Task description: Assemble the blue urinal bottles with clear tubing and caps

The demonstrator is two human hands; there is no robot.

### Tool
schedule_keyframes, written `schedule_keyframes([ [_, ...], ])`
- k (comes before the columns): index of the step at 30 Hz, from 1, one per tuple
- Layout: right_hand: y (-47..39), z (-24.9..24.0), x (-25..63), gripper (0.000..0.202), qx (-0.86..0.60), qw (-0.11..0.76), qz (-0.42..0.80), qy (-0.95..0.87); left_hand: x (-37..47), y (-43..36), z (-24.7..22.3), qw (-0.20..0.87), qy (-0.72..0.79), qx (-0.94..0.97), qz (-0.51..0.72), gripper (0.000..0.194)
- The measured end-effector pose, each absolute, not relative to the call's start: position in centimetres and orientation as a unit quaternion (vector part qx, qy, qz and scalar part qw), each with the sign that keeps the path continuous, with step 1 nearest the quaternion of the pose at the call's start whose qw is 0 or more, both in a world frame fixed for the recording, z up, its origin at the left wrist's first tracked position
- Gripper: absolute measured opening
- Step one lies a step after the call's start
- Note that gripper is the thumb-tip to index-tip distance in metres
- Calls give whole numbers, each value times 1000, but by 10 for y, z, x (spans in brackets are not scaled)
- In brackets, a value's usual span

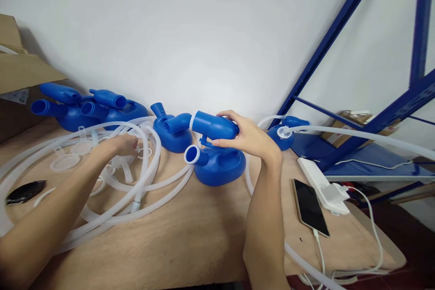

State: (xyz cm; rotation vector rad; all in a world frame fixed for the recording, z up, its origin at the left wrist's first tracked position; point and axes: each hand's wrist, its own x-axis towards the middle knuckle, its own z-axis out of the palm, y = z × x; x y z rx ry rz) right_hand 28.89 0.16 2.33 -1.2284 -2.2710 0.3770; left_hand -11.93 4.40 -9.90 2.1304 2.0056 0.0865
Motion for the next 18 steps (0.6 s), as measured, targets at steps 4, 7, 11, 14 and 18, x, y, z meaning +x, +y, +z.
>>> schedule_keyframes([
  [4,0,24,289,72,-442,272,148,-842,-118,38,-93,119,679,725,6,7],
  [7,0,24,290,73,-423,283,155,-847,-123,38,-86,134,657,741,24,13],
  [11,-1,24,292,73,-405,297,155,-850,-142,37,-69,164,627,758,66,15],
  [14,-1,24,292,72,-393,300,163,-854,-152,26,-51,263,575,748,201,31],
  [18,1,23,288,75,-364,309,181,-860,-128,-1,-21,418,435,692,398,31],
])
